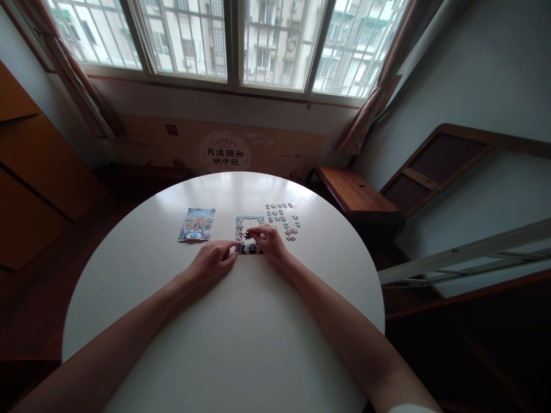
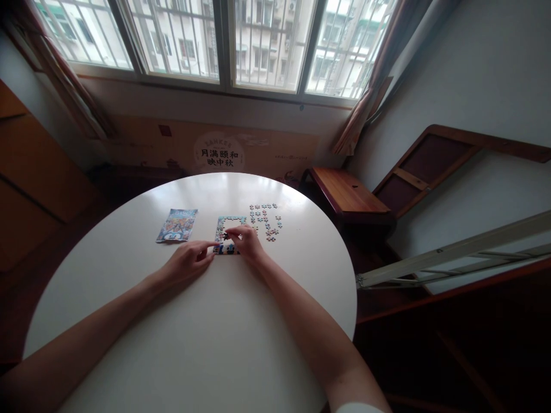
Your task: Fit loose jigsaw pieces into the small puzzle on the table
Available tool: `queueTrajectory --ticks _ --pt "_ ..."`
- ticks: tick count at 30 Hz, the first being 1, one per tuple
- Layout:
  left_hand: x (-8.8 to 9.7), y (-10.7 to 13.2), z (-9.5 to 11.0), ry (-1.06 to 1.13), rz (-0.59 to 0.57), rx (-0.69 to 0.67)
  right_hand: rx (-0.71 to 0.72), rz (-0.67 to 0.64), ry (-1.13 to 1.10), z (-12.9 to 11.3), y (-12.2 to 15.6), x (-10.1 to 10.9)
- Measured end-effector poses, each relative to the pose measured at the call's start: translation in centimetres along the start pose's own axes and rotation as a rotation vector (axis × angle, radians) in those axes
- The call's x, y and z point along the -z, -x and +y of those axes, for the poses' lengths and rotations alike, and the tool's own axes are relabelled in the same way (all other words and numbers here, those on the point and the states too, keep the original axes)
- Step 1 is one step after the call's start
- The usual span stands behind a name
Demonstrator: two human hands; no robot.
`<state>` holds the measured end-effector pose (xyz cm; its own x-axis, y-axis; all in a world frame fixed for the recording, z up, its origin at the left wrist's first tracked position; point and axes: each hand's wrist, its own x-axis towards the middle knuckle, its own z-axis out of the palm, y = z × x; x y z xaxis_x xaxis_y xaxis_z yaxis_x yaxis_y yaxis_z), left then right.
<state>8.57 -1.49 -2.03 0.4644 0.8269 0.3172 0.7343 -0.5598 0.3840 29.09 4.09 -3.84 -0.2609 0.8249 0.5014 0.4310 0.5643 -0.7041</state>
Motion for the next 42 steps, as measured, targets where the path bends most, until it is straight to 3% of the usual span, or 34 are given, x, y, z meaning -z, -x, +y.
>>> queueTrajectory --ticks 12,26,34,42 --pt "0.1 0.0 0.1 0.005 -0.016 0.007 0.007 -0.109 0.142 -0.3 0.2 0.0" --pt "0.2 0.0 0.3 0.004 -0.008 -0.015 -0.025 0.012 0.192 -0.6 0.2 0.3" --pt "0.1 0.0 0.1 0.011 -0.007 -0.026 0.008 -0.169 0.459 -2.3 0.9 0.4" --pt "0.0 0.1 0.0 0.009 -0.01 -0.027 0.006 -0.188 0.562 -2.5 0.8 0.4"
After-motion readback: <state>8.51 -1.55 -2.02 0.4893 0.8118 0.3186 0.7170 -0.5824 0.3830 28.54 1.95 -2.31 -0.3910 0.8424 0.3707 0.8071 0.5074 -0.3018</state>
